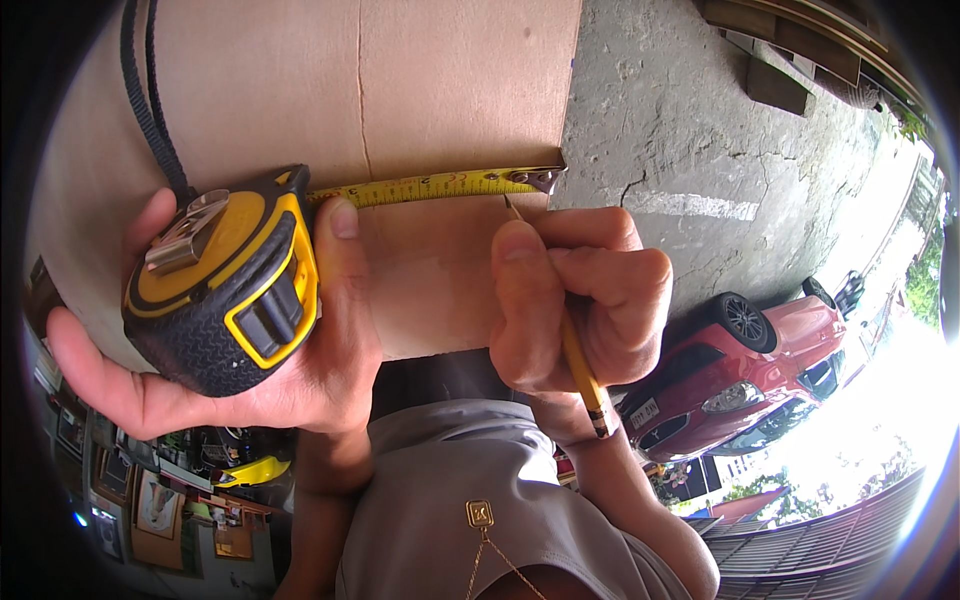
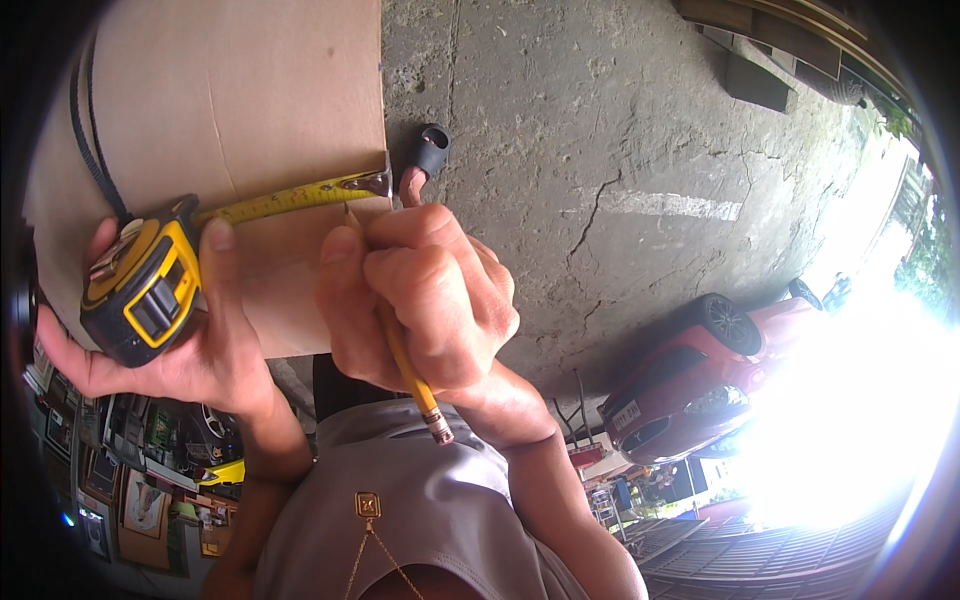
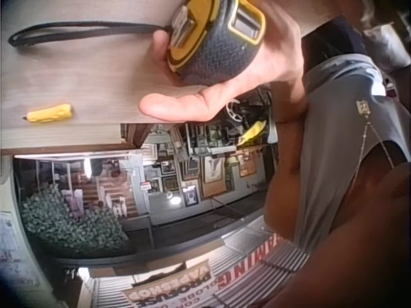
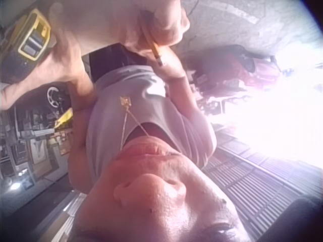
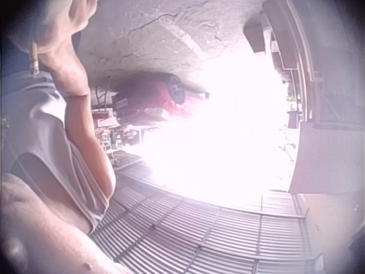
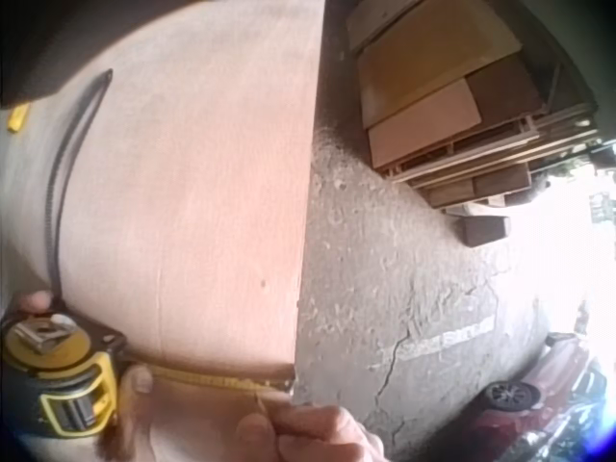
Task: The person measures and marks a large sheet of plywood with a tape measure and pencil, then moves the sheet and a metal straightedge to a workbench. The person also handles a wooden frame and a small white card on a red-covered surface.
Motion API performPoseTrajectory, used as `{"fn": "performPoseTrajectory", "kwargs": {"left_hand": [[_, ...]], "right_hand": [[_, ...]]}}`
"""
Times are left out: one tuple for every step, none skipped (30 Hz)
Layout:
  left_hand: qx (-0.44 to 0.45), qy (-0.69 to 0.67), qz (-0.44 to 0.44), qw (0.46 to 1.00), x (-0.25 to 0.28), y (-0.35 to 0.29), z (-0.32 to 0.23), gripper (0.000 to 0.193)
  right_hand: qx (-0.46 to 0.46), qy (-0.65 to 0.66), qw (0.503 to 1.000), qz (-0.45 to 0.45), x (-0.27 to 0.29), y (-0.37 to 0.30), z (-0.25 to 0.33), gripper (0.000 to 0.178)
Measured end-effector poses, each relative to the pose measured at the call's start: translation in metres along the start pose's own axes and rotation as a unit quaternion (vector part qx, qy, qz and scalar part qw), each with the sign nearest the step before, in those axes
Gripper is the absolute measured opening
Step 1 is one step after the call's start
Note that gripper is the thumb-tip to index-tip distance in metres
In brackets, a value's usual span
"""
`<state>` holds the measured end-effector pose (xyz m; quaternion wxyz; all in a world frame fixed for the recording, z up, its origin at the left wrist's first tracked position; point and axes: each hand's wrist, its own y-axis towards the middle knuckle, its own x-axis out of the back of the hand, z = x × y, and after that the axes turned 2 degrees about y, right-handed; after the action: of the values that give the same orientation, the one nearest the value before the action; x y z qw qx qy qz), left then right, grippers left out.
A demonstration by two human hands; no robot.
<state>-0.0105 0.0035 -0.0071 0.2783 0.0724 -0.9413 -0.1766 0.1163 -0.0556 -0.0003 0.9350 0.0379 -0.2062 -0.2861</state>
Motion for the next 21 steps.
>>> {"fn": "performPoseTrajectory", "kwargs": {"left_hand": [[0.004, -0.002, 0.001, 1.0, 0.0004, -0.0003, -0.0005, 0.102], [0.006, -0.003, 0.002, 1.0, 0.0008, -0.0003, -0.0006, 0.102], [0.009, -0.004, 0.003, 1.0, 0.0012, -0.0003, -0.0007, 0.101], [0.011, -0.005, 0.003, 1.0, 0.0015, -0.0001, -0.0005, 0.101], [0.011, -0.005, 0.003, 1.0, 0.0016, 0.0, -0.0002, 0.101], [0.01, -0.006, 0.002, 1.0, 0.0016, 0.0003, 0.0001, 0.101], [0.008, -0.007, 0.0, 1.0, 0.0017, 0.0007, 0.0005, 0.101], [0.007, -0.007, 0.0, 1.0, 0.0016, 0.0008, 0.0006, 0.101], [0.007, -0.007, 0.0, 1.0, 0.0015, 0.001, 0.0006, 0.101], [0.008, -0.006, 0.0, 1.0, 0.0015, 0.0011, 0.0003, 0.101], [0.01, -0.003, 0.003, 1.0, 0.0016, 0.0009, -0.0004, 0.1], [0.012, -0.001, 0.005, 1.0, 0.0018, 0.0008, -0.001, 0.1], [0.015, 0.003, 0.008, 1.0, 0.0022, 0.0004, -0.0022, 0.1], [0.016, 0.004, 0.01, 1.0, 0.0023, 0.0004, -0.0025, 0.1], [0.017, 0.005, 0.011, 1.0, 0.0025, 0.0004, -0.0028, 0.1], [0.015, 0.004, 0.009, 1.0, 0.0024, 0.0006, -0.0024, 0.1], [0.013, 0.003, 0.009, 1.0, 0.0025, 0.001, -0.0021, 0.1], [0.011, 0.003, 0.009, 1.0, 0.0026, 0.0014, -0.0017, 0.1], [0.008, 0.003, 0.011, 1.0, 0.0027, 0.0018, -0.0014, 0.1], [0.007, 0.004, 0.011, 1.0, 0.0027, 0.002, -0.0014, 0.1], [0.006, 0.005, 0.012, 1.0, 0.0027, 0.0022, -0.0015, 0.1]], "right_hand": [[0.0, -0.001, 1.0, 0.001, 0.0001, 0.0001, 0.0002, 0.027], [0.0, -0.005, 1.0, 0.002, 0.0001, 0.0001, 0.0004, 0.027], [-0.003, -0.004, 1.0, 0.004, 0.0001, 0.0, 0.0007, 0.027], [-0.006, -0.005, 1.0, 0.004, 0.0, -0.0002, 0.0012, 0.027], [-0.007, -0.006, 1.0, 0.005, 0.0002, -0.0002, 0.0013, 0.027], [-0.008, -0.006, 1.0, 0.007, 0.0003, -0.0003, 0.0013, 0.027], [-0.006, -0.005, 1.0, 0.008, 0.0007, -0.0003, 0.0014, 0.027], [-0.003, -0.005, 1.0, 0.009, 0.001, -0.0003, 0.0011, 0.027], [-0.001, -0.003, 1.0, 0.011, 0.0013, -0.0001, 0.0009, 0.027], [0.001, -0.003, 1.0, 0.012, 0.0016, 0.0, 0.0005, 0.027], [0.004, -0.005, 1.0, 0.014, 0.0017, 0.0001, 0.0003, 0.027], [0.003, -0.004, 1.0, 0.015, 0.0019, 0.0001, 0.0001, 0.026], [0.003, -0.005, 1.0, 0.016, 0.0021, 0.0003, 0.0, 0.026], [0.005, -0.008, 1.0, 0.018, 0.0022, 0.0001, 0.0002, 0.026], [0.004, -0.007, 1.0, 0.017, 0.0022, 0.0002, 0.0002, 0.026], [0.005, -0.007, 1.0, 0.017, 0.0021, 0.0001, 0.0004, 0.026], [0.005, -0.009, 1.0, 0.016, 0.0019, 0.0, 0.0006, 0.025], [0.003, -0.008, 1.0, 0.014, 0.0016, -0.0002, 0.0008, 0.025], [0.001, -0.009, 1.0, 0.012, 0.0013, -0.0004, 0.0011, 0.025], [-0.001, -0.011, 1.0, 0.01, 0.001, -0.0005, 0.0013, 0.025], [-0.003, -0.009, 1.0, 0.009, 0.0008, -0.0006, 0.0016, 0.025]]}}
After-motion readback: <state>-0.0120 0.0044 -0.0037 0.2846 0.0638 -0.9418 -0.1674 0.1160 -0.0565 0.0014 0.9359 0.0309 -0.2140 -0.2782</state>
